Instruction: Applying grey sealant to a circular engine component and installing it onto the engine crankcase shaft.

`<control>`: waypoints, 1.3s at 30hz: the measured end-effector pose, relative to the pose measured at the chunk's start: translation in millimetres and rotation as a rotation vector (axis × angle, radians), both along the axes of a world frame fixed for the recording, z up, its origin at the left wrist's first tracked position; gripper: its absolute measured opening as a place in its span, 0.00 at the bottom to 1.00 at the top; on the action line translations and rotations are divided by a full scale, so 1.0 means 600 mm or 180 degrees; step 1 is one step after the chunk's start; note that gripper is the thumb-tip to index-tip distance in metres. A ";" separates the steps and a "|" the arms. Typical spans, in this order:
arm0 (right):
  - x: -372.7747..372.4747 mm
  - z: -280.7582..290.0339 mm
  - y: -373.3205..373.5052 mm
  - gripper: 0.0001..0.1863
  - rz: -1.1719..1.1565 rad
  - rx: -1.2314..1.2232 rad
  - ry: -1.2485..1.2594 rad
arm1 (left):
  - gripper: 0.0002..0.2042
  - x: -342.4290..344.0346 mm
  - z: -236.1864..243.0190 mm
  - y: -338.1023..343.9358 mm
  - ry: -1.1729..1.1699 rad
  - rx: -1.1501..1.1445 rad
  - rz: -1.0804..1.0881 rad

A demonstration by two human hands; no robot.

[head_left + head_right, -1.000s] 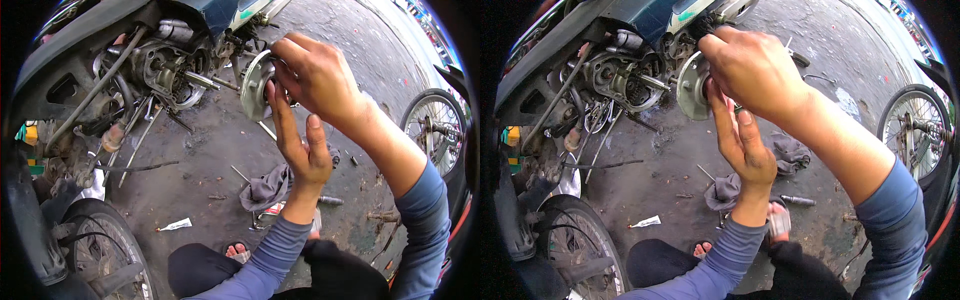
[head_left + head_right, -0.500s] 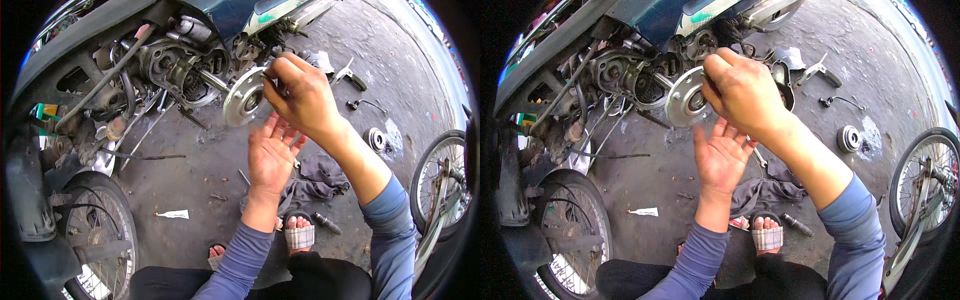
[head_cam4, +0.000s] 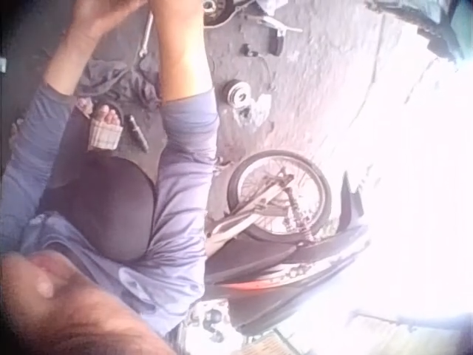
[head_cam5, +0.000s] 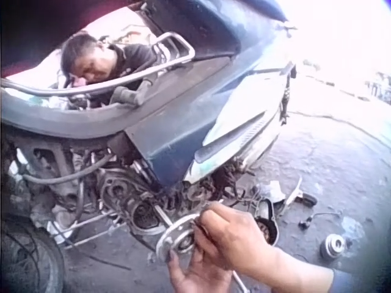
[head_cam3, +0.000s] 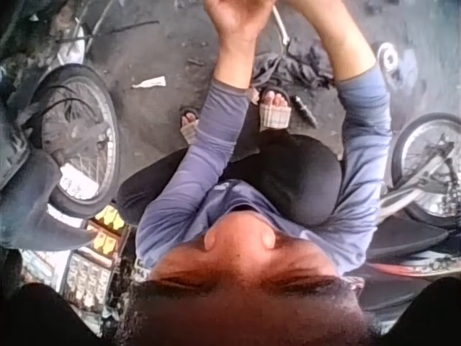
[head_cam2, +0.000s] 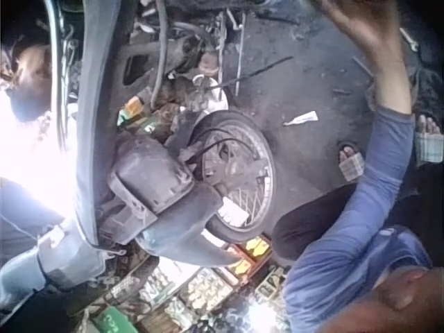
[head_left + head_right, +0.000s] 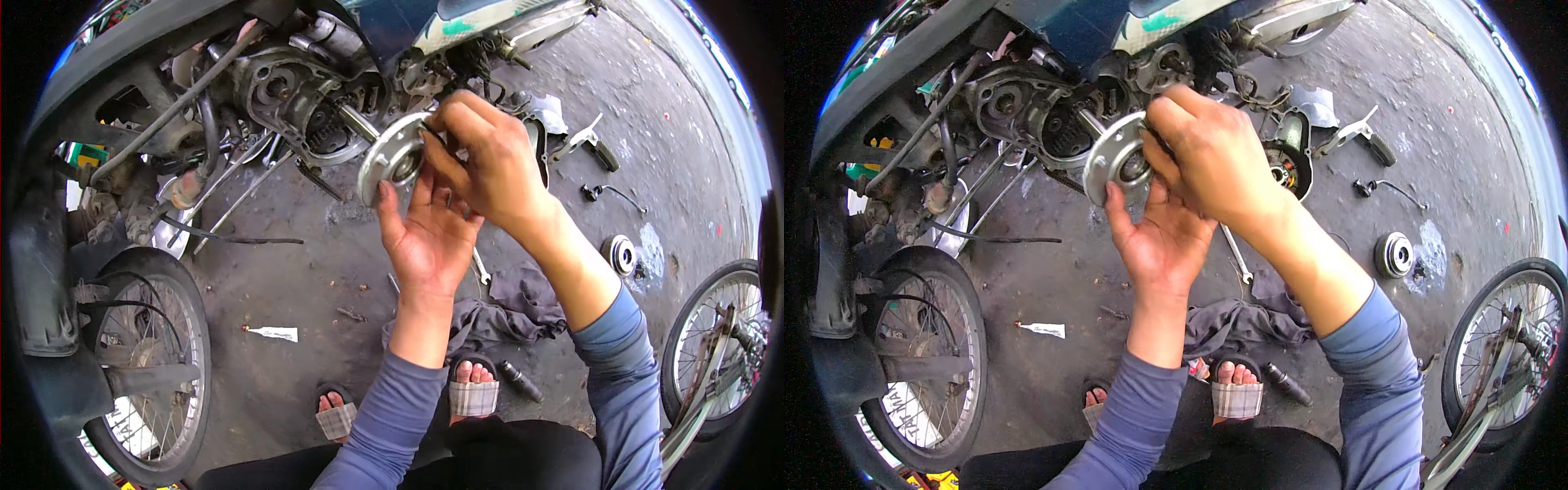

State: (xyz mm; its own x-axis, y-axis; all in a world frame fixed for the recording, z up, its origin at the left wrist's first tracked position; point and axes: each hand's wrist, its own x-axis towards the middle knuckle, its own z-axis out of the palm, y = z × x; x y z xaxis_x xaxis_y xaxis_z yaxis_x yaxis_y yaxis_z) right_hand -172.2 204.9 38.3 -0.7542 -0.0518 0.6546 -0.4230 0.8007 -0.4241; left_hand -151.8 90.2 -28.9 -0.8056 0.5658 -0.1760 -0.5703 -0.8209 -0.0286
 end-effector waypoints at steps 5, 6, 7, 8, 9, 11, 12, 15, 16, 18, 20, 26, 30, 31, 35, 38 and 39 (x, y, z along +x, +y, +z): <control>-0.019 0.006 0.004 0.09 0.0036 0.0085 -0.0119 | 0.40 -0.021 -0.002 -0.006 -0.0075 -0.0151 0.0059; -0.022 0.009 0.004 0.09 0.0048 0.0079 -0.0111 | 0.40 -0.025 -0.002 -0.007 -0.0067 -0.0157 0.0071; -0.025 0.011 0.004 0.09 0.0032 0.0101 -0.0138 | 0.41 -0.029 -0.004 -0.007 0.0016 -0.0231 0.0069; -0.028 0.012 0.004 0.09 0.0003 0.0135 -0.0170 | 0.41 -0.032 -0.005 -0.006 0.0094 -0.0293 0.0055; -0.031 0.012 0.005 0.09 0.0000 0.0145 -0.0169 | 0.41 -0.038 -0.006 -0.006 0.0095 -0.0283 0.0052; -0.040 0.009 0.003 0.07 0.0025 0.0089 -0.0015 | 0.36 -0.051 -0.005 -0.008 0.0233 -0.0496 0.0028; -0.042 0.008 0.001 0.07 0.0020 0.0096 -0.0012 | 0.36 -0.053 -0.003 -0.011 0.0236 -0.0489 0.0024; -0.046 0.007 -0.001 0.06 -0.0039 -0.0057 -0.0007 | 0.35 -0.055 0.009 -0.008 0.0156 -0.0590 0.0039; -0.046 0.007 0.002 0.06 -0.0038 -0.0047 0.0001 | 0.35 -0.057 0.006 -0.004 0.0163 -0.0581 0.0041; -0.043 0.005 -0.001 0.06 -0.0126 -0.0160 -0.0038 | 0.35 -0.059 -0.002 -0.007 0.0256 -0.0648 0.0027; -0.043 -0.002 -0.005 0.06 -0.0091 -0.0259 -0.0019 | 0.35 -0.062 -0.007 -0.014 0.0313 -0.0652 0.0015; -0.050 -0.021 -0.011 0.07 -0.0073 -0.0429 0.0005 | 0.36 -0.066 -0.009 -0.013 0.0325 -0.0680 0.0094; -0.056 -0.028 -0.024 0.07 -0.0150 -0.0687 0.0032 | 0.36 -0.075 0.002 -0.017 0.0451 -0.0703 0.0129; -0.058 -0.032 -0.027 0.07 -0.0142 -0.0675 0.0021 | 0.36 -0.077 0.004 -0.017 0.0439 -0.0691 0.0138; -0.059 -0.045 -0.050 0.14 -0.0273 -0.0883 0.0223 | 0.35 -0.089 -0.006 -0.023 0.0274 -0.0642 0.0333; -0.056 -0.051 -0.068 0.28 -0.0352 -0.0983 0.0091 | 0.36 -0.100 -0.015 -0.027 0.0245 -0.0497 0.0347; -0.058 -0.052 -0.072 0.30 -0.0428 -0.0948 0.0167 | 0.34 -0.101 -0.015 -0.028 0.0373 -0.0391 0.0280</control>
